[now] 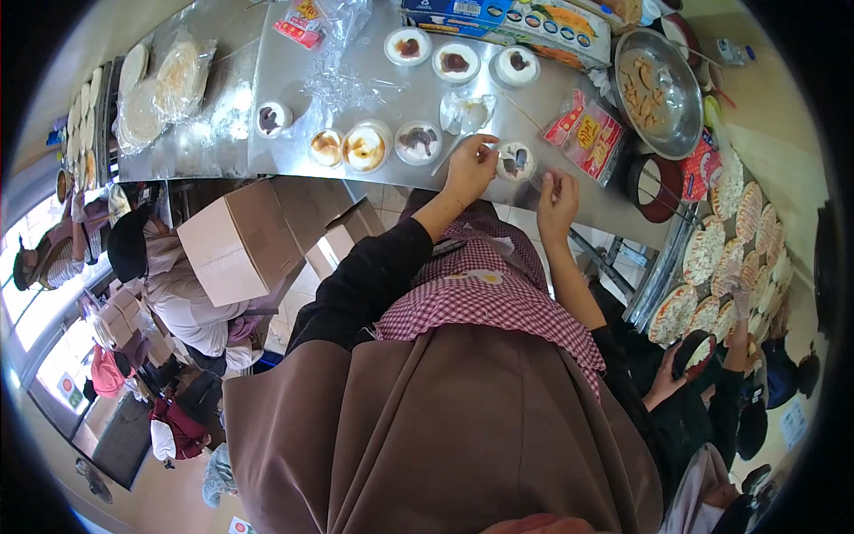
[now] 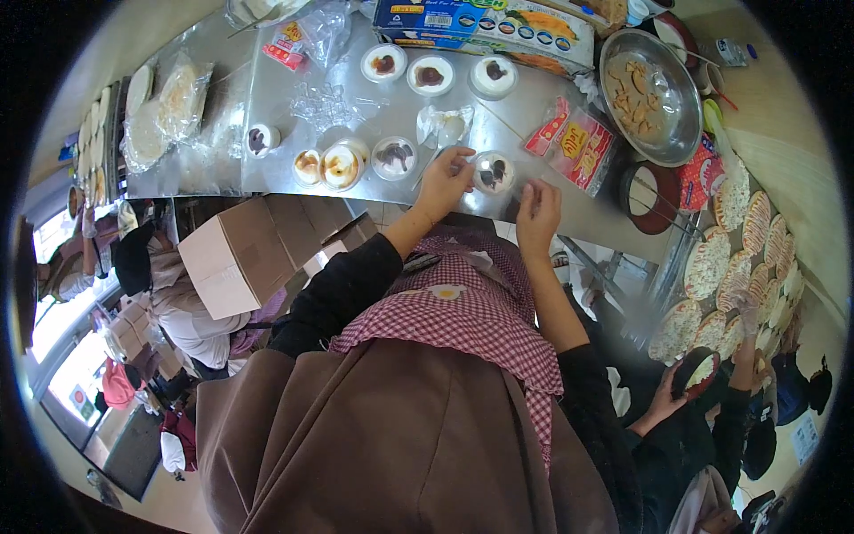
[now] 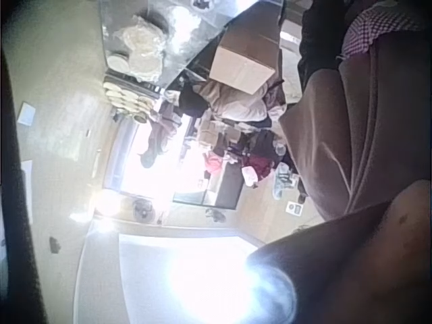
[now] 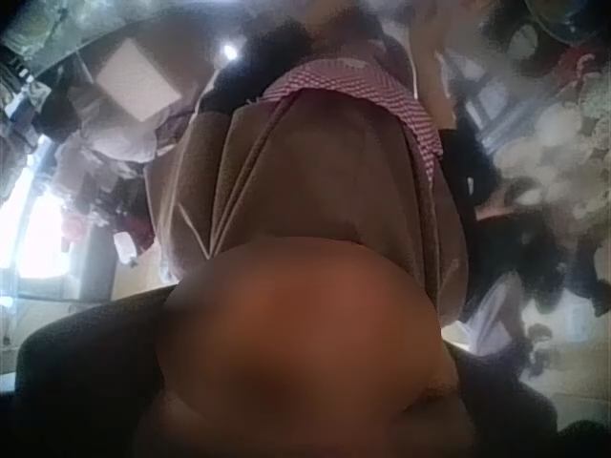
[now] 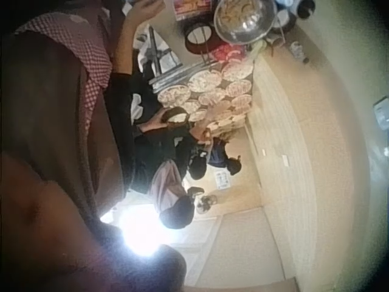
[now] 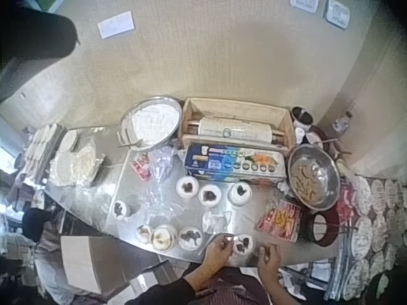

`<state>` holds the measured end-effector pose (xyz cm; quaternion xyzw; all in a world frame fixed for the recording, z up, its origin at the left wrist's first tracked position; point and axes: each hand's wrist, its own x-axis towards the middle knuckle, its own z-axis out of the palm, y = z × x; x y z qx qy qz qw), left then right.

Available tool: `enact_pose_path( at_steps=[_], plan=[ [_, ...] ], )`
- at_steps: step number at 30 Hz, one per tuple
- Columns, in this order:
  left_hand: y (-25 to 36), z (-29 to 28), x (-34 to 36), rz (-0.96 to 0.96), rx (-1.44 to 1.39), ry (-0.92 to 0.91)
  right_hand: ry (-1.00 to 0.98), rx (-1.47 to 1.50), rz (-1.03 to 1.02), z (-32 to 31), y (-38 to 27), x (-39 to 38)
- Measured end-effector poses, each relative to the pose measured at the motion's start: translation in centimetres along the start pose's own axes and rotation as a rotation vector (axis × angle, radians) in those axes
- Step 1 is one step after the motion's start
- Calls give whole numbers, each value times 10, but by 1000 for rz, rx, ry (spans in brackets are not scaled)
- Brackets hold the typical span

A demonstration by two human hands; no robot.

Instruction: The recorder prepares and packages food items, including cutting small labels or sachets with scissors.

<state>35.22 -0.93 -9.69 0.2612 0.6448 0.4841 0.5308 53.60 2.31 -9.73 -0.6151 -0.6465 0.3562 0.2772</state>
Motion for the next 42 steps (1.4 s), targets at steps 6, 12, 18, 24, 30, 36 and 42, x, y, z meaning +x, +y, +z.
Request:
enact_pose_path(
  at_steps=[6,12,18,24,30,36,42],
  plan=[
    [2,-1,1,-70,-125,-9,-87,8,-305,-2,-41,-9],
    [4,2,-1,-13,-156,-28,-129,-167,-571,2,-37,-10],
    [-4,0,-1,92,27,-4,-171,-204,-605,1,-40,-9],
    [-4,0,-2,114,79,19,-176,-189,-612,5,-43,-8],
    [-5,0,-1,121,80,60,-192,-172,-614,7,-44,-5],
    [-6,4,-1,70,95,65,-191,-176,-618,4,-40,2],
    [-15,4,0,123,246,72,-322,-245,-686,-3,-23,8]
  ],
)
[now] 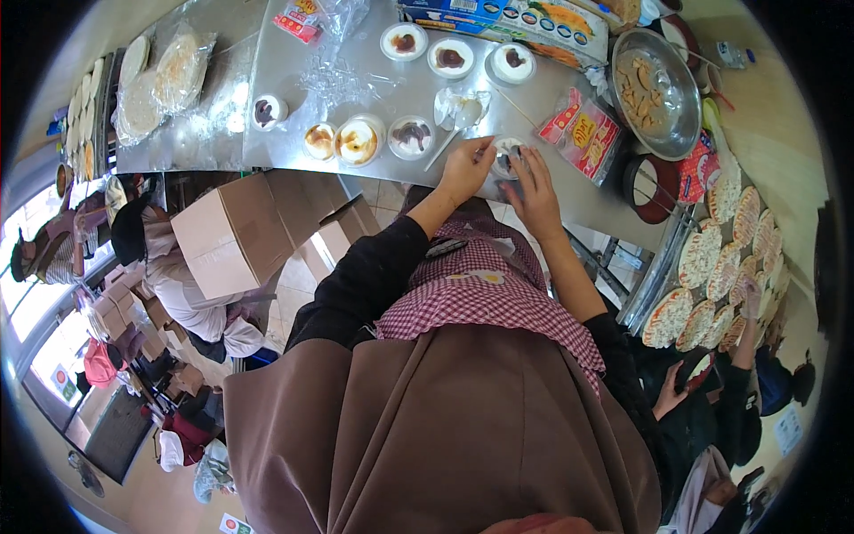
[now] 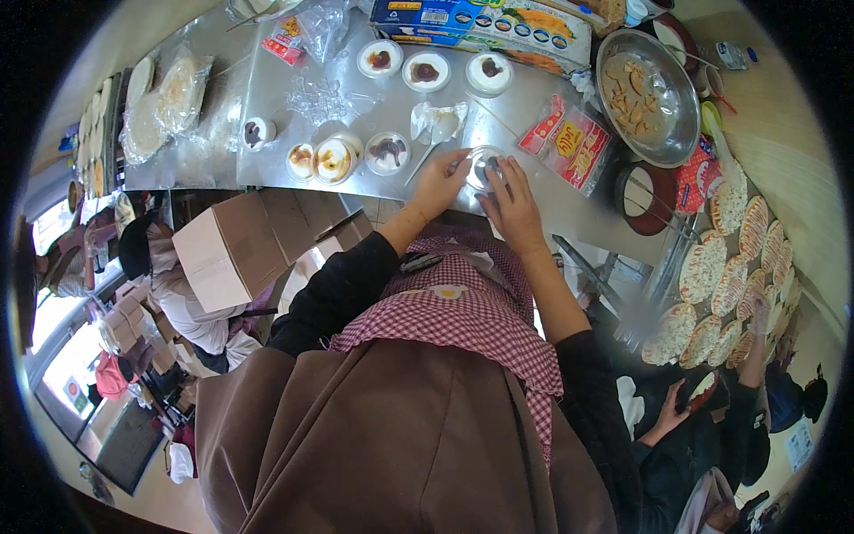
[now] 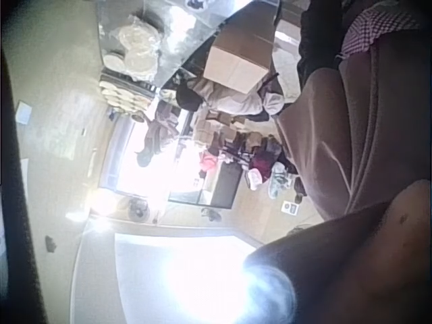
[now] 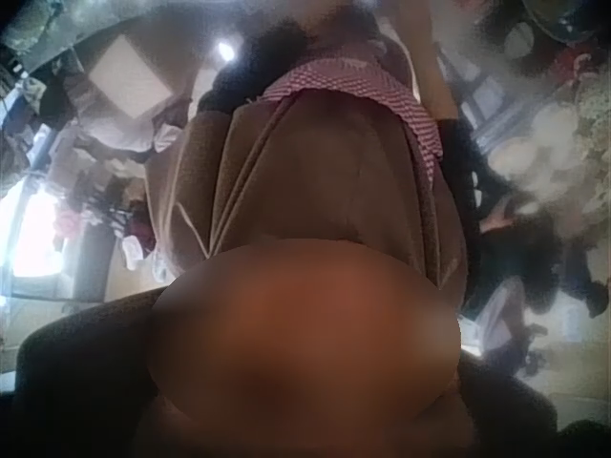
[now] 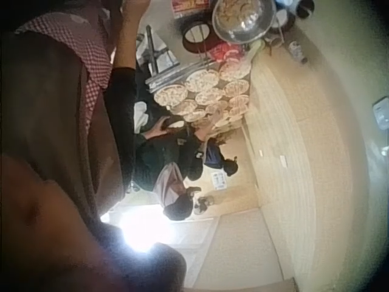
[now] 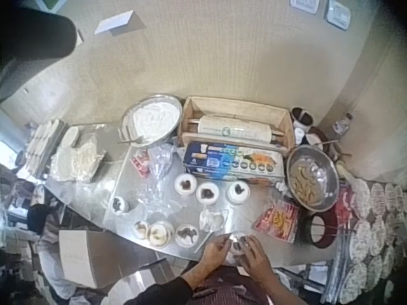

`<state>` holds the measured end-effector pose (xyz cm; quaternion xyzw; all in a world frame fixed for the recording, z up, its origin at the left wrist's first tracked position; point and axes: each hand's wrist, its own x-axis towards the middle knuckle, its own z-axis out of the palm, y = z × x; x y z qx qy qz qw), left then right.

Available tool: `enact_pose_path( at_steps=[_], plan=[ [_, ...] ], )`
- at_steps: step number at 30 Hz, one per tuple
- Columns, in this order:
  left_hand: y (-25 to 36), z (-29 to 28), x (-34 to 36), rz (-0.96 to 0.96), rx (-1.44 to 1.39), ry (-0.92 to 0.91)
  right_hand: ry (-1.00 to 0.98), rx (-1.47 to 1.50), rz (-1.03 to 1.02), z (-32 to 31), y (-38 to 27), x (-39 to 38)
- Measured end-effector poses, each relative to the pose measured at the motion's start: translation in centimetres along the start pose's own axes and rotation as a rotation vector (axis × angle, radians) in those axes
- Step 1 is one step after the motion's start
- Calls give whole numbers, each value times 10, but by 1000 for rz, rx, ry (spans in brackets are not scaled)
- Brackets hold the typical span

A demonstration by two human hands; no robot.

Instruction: The recorder prepares and packages food items, including cutting small labels or sachets with scissors.

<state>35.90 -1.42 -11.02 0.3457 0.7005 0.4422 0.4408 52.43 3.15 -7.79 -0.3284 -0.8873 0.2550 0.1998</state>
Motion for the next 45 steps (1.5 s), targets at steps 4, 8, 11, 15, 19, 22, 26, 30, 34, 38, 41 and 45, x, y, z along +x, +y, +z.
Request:
enact_pose_path(
  at_steps=[4,8,11,15,19,22,26,30,34,38,41,45],
  plan=[
    [1,4,-2,96,60,33,-57,-181,-145,-1,18,-3],
    [9,6,0,-24,27,-28,-78,-210,-198,1,31,5],
    [-5,9,-5,-30,13,-6,-103,-127,-246,5,32,15],
    [11,13,-9,-78,-210,61,-101,-88,-202,-3,24,15],
    [68,-27,-23,145,-403,112,-26,-156,-182,-45,-31,42],
    [112,-50,-24,598,-584,357,138,445,-135,-67,-68,75],
    [190,-79,-37,842,-879,335,291,251,-318,-114,-135,123],
    [241,-115,-72,988,-1129,392,289,493,-448,-121,-202,145],
    [253,-145,-80,1023,-1186,503,258,495,-541,-120,-225,162],
    [261,-169,-78,1037,-879,681,174,616,-446,-134,-229,171],
    [265,-183,-75,1063,-968,569,100,479,-602,-141,-253,177],
    [279,-195,-74,1200,-875,472,51,584,-697,-149,-266,186]
  ],
)
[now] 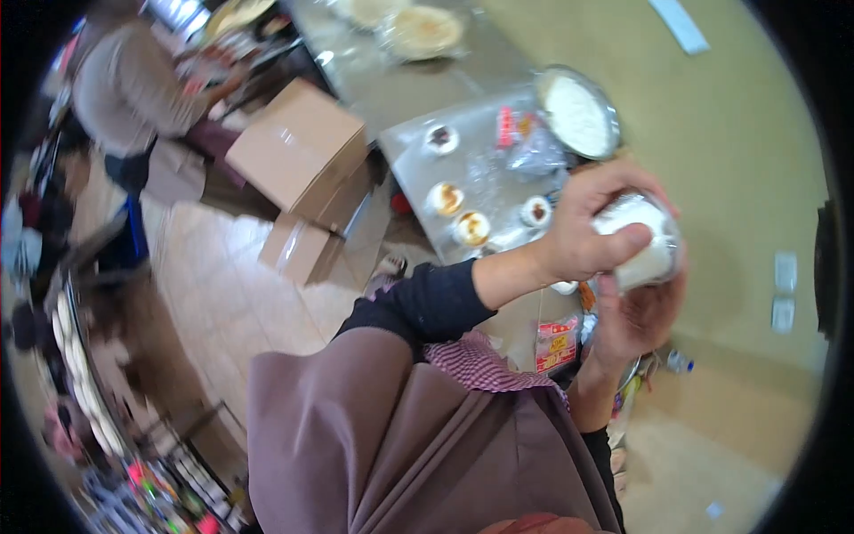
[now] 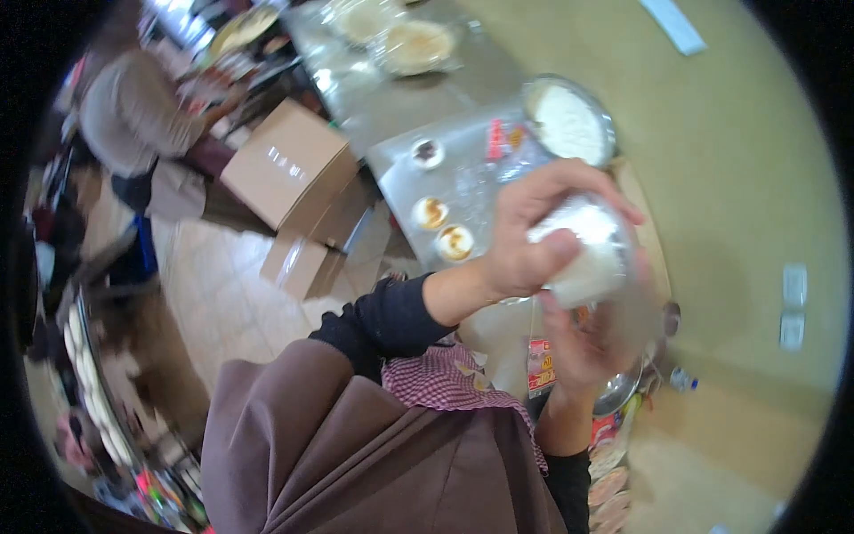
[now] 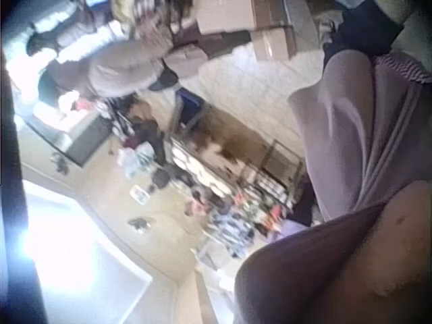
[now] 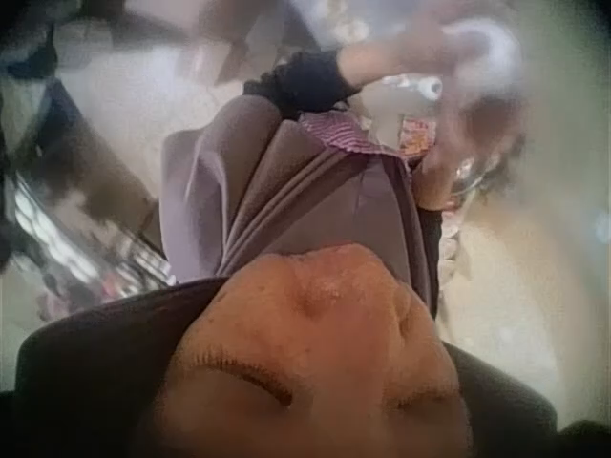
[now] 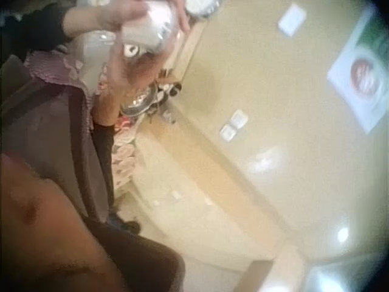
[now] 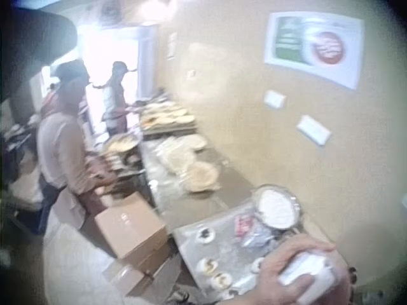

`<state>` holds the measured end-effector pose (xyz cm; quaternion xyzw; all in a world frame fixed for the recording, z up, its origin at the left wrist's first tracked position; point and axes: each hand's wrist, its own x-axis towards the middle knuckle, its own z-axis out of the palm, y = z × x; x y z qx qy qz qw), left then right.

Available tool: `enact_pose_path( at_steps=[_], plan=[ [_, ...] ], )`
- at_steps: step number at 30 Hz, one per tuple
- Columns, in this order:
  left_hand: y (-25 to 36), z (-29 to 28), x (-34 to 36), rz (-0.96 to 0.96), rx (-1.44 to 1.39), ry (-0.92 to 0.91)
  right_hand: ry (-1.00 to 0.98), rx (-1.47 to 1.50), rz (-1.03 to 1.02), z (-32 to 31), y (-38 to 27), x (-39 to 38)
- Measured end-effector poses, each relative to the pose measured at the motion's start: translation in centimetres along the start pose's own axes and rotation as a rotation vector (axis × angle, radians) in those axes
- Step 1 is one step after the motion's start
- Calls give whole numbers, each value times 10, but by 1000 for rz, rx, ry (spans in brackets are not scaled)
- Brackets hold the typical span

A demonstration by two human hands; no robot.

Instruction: The recorder prepares and packages food items, including cutting small labels or sachets with scissors.

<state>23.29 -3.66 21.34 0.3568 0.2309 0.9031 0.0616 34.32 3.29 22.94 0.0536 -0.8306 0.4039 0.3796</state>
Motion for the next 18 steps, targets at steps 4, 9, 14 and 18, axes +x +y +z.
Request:
enact_pose_path(
  at_steps=[4,9,14,18],
  plan=[
    [-4,18,10,-73,-142,-93,117,39,23,-8,-11,7],
    [-24,38,15,-73,-205,-208,139,-206,12,-32,-8,-5],
    [-29,41,20,-13,7,-324,239,-168,3,-43,-16,-6],
    [-34,42,24,29,-29,-382,138,-300,21,-52,-32,3]
  ],
)
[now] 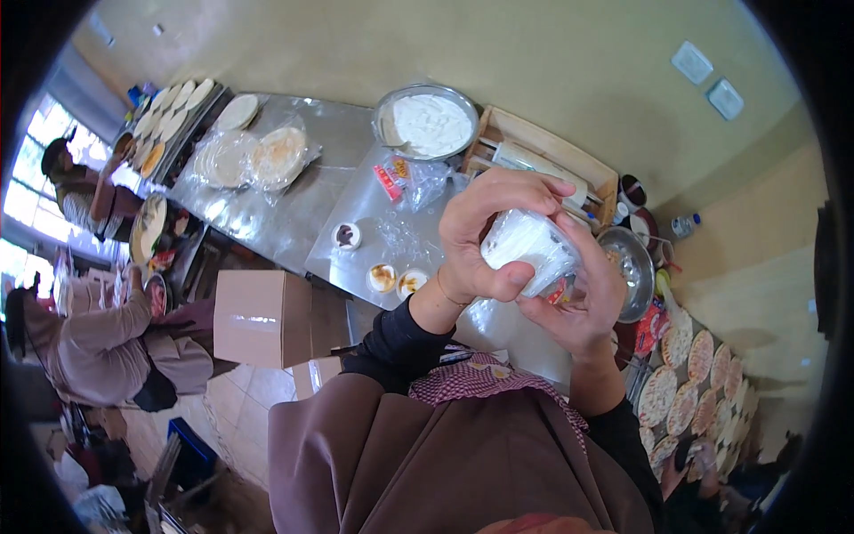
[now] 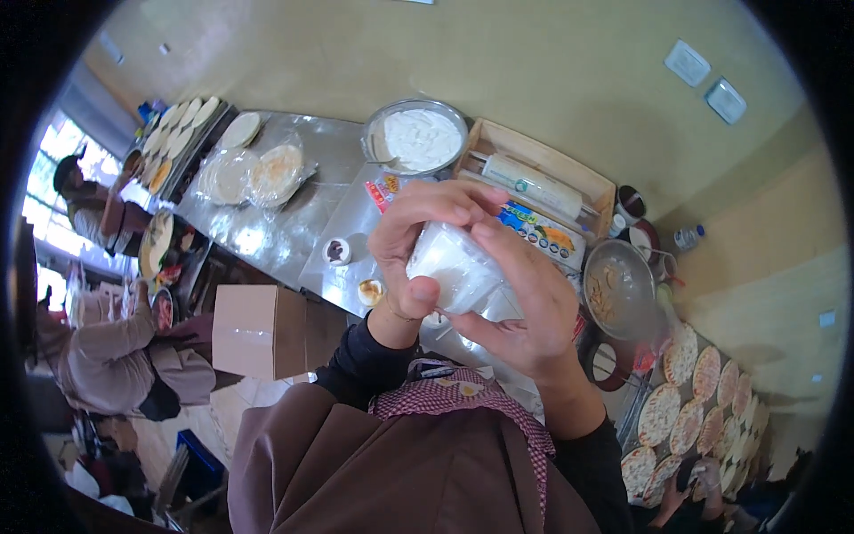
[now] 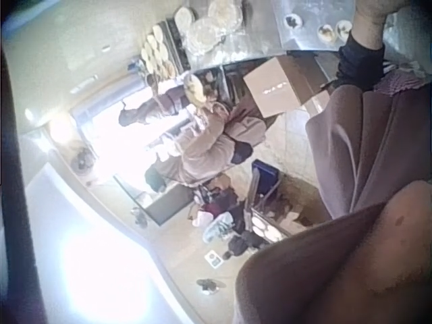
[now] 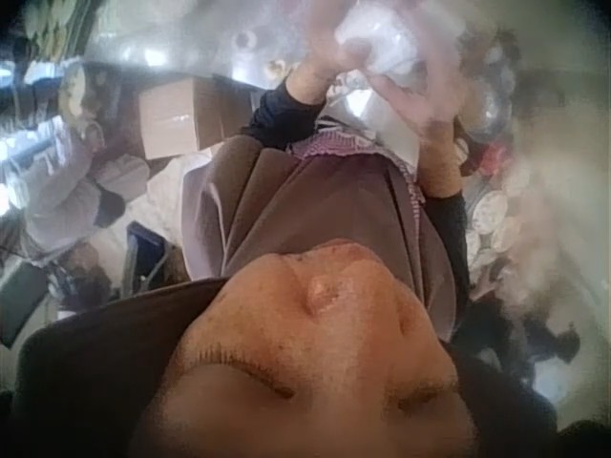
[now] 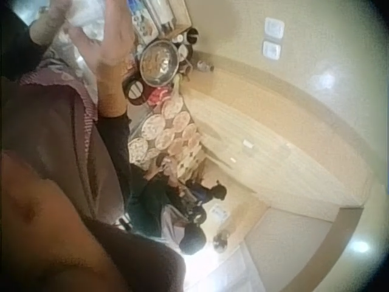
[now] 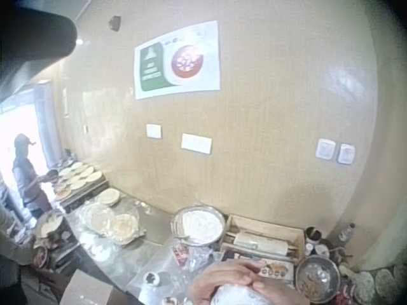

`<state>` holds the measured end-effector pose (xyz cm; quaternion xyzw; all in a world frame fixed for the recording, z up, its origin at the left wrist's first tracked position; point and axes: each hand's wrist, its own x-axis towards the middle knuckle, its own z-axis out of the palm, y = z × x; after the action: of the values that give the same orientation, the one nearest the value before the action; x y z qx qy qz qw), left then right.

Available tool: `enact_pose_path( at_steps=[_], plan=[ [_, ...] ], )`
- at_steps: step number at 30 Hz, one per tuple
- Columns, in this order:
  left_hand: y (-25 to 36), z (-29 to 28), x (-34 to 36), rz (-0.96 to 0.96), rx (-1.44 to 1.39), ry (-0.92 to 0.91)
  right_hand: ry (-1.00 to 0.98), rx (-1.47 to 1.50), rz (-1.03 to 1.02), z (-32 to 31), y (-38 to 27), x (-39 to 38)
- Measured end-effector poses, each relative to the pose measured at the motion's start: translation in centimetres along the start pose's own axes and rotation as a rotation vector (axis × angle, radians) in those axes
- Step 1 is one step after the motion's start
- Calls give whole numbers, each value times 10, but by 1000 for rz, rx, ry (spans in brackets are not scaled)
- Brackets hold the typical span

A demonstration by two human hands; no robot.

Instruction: The recorder prepares and packages food items, including cutting small labels or sachets with scissors.

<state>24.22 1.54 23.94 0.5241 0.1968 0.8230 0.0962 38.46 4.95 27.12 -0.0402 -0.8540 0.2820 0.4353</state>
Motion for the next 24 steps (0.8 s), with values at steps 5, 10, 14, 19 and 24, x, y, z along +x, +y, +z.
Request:
enact_pose_path(
  at_steps=[5,10,14,19,24],
  plan=[
    [-4,8,9,105,-8,-105,100,-92,-111,0,1,-4],
    [-9,10,10,93,-50,-136,159,-153,-119,1,1,-9],
    [-13,13,11,70,-113,-88,139,-119,-83,0,1,-4],
    [-15,10,24,129,-54,-191,111,-106,-4,-7,-1,-2],
    [-19,13,28,202,-61,-230,147,-95,-118,-8,5,3]
  ],
)
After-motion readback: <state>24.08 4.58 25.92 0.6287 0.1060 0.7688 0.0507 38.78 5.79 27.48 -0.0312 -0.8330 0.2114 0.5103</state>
